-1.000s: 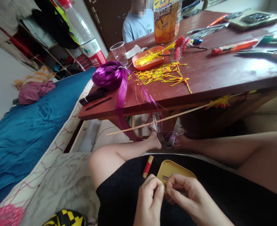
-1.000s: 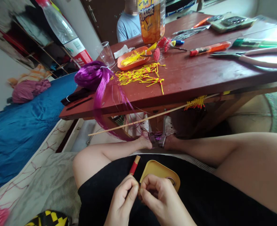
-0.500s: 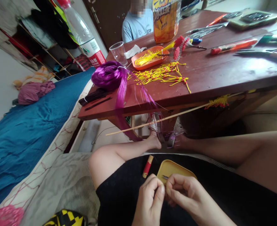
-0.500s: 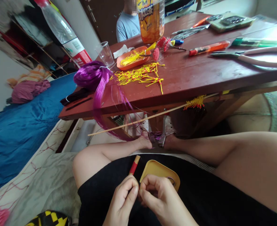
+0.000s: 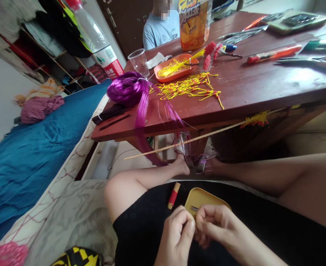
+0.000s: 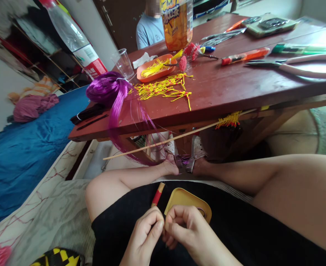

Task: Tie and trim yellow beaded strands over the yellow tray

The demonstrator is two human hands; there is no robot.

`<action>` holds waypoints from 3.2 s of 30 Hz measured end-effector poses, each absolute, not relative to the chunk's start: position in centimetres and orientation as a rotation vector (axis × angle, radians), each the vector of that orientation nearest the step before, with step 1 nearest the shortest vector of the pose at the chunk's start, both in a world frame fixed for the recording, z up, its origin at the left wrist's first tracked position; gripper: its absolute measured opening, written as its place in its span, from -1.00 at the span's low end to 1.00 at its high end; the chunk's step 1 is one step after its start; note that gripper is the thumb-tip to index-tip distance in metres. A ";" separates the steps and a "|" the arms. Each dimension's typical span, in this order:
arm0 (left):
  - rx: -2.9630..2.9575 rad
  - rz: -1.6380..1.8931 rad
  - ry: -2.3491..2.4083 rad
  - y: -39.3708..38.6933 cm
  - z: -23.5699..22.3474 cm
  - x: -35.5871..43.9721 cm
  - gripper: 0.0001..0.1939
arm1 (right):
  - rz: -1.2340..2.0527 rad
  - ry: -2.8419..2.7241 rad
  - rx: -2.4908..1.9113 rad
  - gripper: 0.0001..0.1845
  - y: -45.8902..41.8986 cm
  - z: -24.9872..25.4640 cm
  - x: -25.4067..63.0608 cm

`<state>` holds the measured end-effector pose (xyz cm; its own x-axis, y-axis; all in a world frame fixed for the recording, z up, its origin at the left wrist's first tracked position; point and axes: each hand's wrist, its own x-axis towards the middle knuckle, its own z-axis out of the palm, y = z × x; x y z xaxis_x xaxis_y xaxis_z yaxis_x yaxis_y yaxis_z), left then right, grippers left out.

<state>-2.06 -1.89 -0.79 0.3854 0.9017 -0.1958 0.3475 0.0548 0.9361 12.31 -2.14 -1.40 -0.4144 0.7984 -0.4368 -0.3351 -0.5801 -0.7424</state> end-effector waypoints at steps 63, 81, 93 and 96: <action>0.943 0.759 1.409 -1.9 -2.2 -2.5 -0.59 | 1.513 -1.563 -1.645 -0.68 -1.5 -4.4 16.1; 0.855 0.736 1.384 -2.3 -3.2 -4.2 -0.59 | 0.890 -2.557 -1.875 -0.69 -3.6 -9.5 10.6; 0.758 0.828 1.389 -2.5 -2.5 -4.2 -0.61 | 1.016 -2.361 -1.949 -0.90 -4.2 -9.4 10.6; 0.640 0.886 1.310 -2.6 -2.1 -4.3 -0.63 | 1.060 -2.211 -1.873 -0.86 -4.8 -7.9 11.7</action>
